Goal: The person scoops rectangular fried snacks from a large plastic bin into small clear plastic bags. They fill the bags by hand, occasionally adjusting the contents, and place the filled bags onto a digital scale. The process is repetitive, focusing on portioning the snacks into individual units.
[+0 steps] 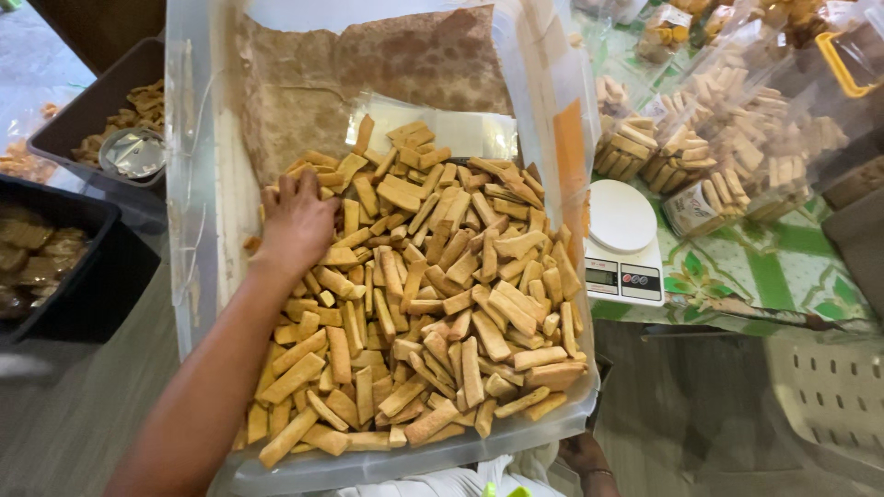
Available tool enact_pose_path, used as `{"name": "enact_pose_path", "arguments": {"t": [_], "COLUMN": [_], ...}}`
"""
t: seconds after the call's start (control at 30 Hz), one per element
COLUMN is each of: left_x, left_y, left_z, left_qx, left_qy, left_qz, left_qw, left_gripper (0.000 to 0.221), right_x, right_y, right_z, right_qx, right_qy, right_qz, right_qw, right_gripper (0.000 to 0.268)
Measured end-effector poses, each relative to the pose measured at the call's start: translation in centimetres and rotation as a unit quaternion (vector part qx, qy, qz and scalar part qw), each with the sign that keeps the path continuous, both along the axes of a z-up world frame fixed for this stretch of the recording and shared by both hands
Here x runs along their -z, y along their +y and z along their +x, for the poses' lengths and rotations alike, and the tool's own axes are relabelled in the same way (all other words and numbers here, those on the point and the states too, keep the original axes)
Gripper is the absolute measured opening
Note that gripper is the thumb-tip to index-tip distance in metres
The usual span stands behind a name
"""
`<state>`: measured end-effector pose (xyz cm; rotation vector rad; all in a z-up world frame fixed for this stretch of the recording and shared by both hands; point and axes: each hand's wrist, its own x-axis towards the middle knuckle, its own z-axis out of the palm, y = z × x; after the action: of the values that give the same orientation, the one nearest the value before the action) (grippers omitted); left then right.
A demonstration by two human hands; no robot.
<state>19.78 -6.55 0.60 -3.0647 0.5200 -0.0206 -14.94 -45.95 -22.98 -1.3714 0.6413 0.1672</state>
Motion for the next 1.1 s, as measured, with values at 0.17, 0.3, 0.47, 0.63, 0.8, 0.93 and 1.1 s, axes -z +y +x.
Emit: {"name": "enact_pose_path", "arguments": {"t": [0.17, 0.3, 0.47, 0.63, 0.8, 0.93, 1.1], "left_x": [-1.9, -4.2, -7.2, -7.2, -5.9, -6.0, -7.0], "left_y": [-0.1, 0.0, 0.1, -0.5, -1.1, -1.6, -4.7], "left_z": [-0.5, -2.8, -3.8, -4.6, -5.0, -6.1, -9.4], "left_qx": [0.004, 0.004, -0.111, -0.103, 0.049, 0.126, 0.364], "left_qy": [-0.005, 0.018, 0.132, 0.282, 0.327, 0.346, 0.189], "left_qz": [-0.032, -0.046, -0.268, -0.534, -0.608, -0.630, -0.557], "left_qw": [0.999, 0.999, 0.948, 0.791, 0.721, 0.684, 0.722], "left_gripper": [0.051, 0.031, 0.028, 0.031, 0.033, 0.024, 0.018], "right_x": [1.6, 3.0, 3.9, -1.9, -15.5, -25.2, -31.0], "right_y": [-2.4, -4.0, -7.0, -10.9, -6.7, 1.6, 9.5], "right_z": [0.5, 0.7, 3.6, 8.7, 11.5, 12.5, 13.7], "right_qx": [-0.038, -0.012, 0.299, 0.500, 0.307, 0.052, -0.241], "right_qy": [-0.011, 0.100, 0.046, -0.144, -0.434, -0.431, -0.310], "right_qz": [-0.113, -0.122, 0.258, -0.097, -0.095, -0.105, -0.053], "right_qw": [0.993, 0.987, 0.918, 0.848, 0.841, 0.895, 0.918], "right_gripper": [0.031, 0.080, 0.051, 0.044, 0.029, 0.007, 0.048]}}
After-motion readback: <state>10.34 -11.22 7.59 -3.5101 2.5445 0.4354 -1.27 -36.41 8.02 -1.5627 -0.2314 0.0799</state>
